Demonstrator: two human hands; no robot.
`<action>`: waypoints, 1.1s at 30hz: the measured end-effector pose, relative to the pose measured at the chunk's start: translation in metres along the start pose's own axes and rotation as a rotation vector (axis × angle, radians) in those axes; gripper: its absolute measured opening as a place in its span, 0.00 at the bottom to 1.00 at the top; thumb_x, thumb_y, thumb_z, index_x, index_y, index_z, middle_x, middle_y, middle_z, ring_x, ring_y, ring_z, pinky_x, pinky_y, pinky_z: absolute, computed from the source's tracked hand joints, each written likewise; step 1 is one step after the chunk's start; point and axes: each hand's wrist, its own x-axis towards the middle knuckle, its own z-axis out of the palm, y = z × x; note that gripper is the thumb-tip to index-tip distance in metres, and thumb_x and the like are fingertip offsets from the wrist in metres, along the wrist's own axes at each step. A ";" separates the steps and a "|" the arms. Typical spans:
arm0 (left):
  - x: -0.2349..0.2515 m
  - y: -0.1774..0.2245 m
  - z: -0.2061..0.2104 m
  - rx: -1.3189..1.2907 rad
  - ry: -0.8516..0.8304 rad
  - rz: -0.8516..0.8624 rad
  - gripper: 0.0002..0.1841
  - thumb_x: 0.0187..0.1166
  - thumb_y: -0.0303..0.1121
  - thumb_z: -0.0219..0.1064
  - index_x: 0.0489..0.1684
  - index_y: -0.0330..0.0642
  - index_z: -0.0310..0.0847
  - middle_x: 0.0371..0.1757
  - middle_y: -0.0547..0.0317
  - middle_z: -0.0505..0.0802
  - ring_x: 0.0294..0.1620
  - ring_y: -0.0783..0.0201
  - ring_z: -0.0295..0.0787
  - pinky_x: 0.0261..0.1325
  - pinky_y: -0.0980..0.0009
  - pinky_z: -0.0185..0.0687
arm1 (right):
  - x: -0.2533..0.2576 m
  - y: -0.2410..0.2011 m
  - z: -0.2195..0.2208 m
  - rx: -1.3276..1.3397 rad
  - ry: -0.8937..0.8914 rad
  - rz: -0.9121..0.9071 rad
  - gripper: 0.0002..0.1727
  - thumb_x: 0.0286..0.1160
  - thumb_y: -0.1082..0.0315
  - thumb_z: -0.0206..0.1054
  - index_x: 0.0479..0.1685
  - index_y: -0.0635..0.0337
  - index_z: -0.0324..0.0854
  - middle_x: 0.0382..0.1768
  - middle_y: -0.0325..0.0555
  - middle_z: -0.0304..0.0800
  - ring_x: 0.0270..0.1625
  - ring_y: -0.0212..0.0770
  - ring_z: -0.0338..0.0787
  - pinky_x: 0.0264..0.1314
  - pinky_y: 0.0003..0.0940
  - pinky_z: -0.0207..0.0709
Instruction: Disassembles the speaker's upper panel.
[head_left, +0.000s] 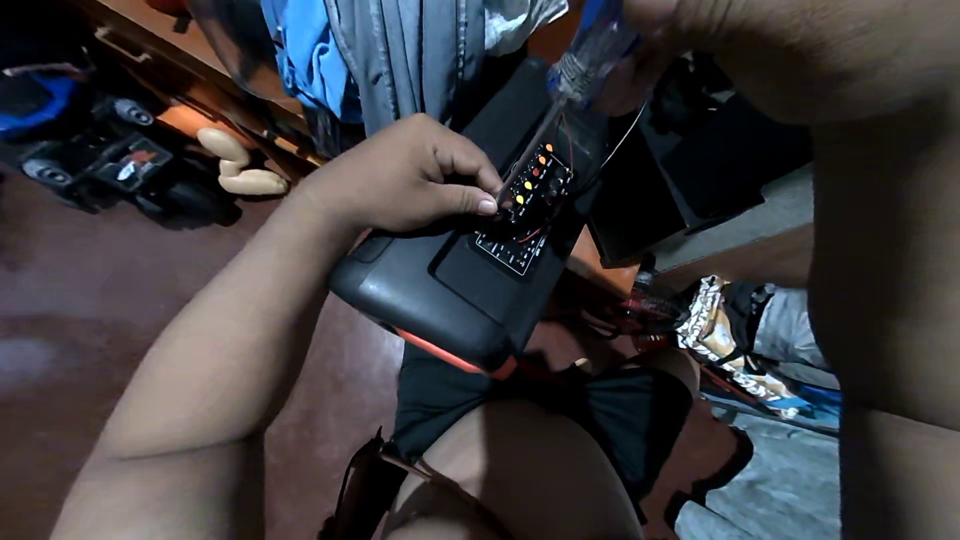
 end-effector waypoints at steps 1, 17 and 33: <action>0.000 -0.001 0.000 0.000 -0.003 0.003 0.09 0.81 0.37 0.67 0.39 0.47 0.94 0.40 0.71 0.96 0.50 0.77 0.90 0.63 0.74 0.83 | 0.001 -0.005 -0.002 -0.017 -0.004 0.051 0.07 0.81 0.64 0.67 0.40 0.53 0.90 0.33 0.29 0.94 0.36 0.27 0.94 0.42 0.25 0.92; 0.006 0.001 0.001 -0.025 -0.033 0.017 0.09 0.80 0.38 0.68 0.38 0.45 0.93 0.42 0.69 0.95 0.51 0.78 0.89 0.62 0.75 0.83 | 0.012 -0.056 -0.019 -0.527 -0.100 0.122 0.16 0.84 0.48 0.64 0.40 0.49 0.87 0.21 0.24 0.76 0.21 0.16 0.73 0.23 0.16 0.68; 0.010 0.018 0.001 0.093 -0.017 -0.037 0.10 0.77 0.41 0.72 0.31 0.47 0.90 0.36 0.69 0.90 0.40 0.79 0.85 0.47 0.79 0.81 | 0.004 -0.063 -0.010 -0.669 -0.007 0.008 0.15 0.83 0.49 0.64 0.36 0.47 0.88 0.23 0.24 0.79 0.26 0.16 0.76 0.28 0.19 0.68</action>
